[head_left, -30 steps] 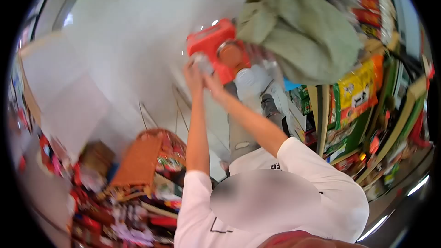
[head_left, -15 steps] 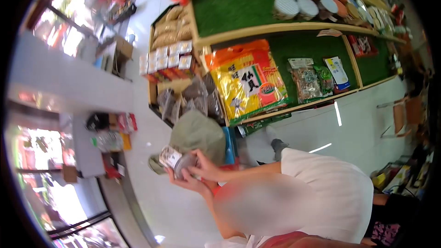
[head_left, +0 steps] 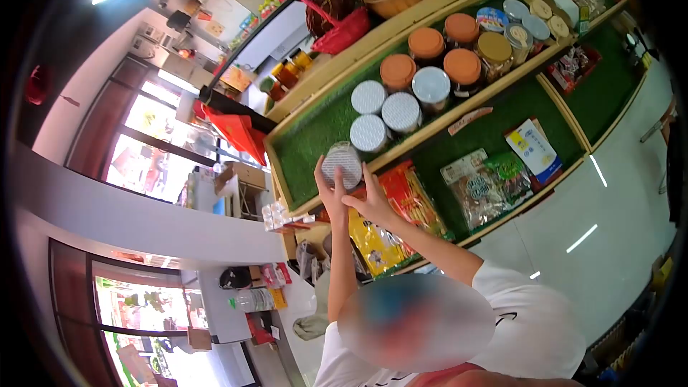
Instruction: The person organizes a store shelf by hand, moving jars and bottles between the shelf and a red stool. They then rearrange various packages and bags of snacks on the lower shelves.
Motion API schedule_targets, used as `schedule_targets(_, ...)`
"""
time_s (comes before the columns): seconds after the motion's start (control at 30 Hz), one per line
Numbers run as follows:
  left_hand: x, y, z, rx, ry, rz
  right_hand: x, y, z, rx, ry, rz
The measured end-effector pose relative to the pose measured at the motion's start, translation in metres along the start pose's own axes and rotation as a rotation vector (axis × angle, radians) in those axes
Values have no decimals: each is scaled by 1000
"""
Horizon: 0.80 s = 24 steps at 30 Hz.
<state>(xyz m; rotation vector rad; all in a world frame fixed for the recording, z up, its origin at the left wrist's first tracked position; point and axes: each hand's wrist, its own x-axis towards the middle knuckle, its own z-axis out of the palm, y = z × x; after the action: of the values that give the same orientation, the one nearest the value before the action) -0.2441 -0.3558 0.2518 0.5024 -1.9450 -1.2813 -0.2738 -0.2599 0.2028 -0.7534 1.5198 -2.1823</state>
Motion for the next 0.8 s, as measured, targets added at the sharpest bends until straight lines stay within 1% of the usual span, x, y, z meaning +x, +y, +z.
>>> schedule_targets(0.03,11,2,4,61,-6,19,5,6,0,49,-37,24)
schedule_targets(0.1,28,4,3,184,-11,39,15,-8,-4,144,-106,76)
schedule_targets(0.13,36,3,4,203,16,0,11,-13,-6,228,-151,150)
schedule_targets(0.2,42,9,1,258,12,51,14,-5,3,287,-164,72)
schedule_targets(0.27,50,2,0,331,26,123,16,-6,2,342,-244,42)
schedule_targets(0.33,47,4,-6,300,100,80,16,-25,1,381,-292,15)
schedule_targets(0.4,42,14,-7,267,179,-1,19,-35,0,345,-321,-11)
schedule_targets(0.5,51,4,-7,159,173,20,31,-29,4,312,-312,-27)
schedule_targets(0.53,55,-1,-4,158,144,72,33,-24,5,303,-299,-25)
schedule_targets(0.63,64,-3,6,255,75,40,43,-10,-1,414,-261,94)
schedule_targets(0.73,71,-16,7,238,86,38,49,-13,-7,417,-294,109)
schedule_targets(0.8,78,-13,9,206,113,93,53,-20,-8,426,-319,104)
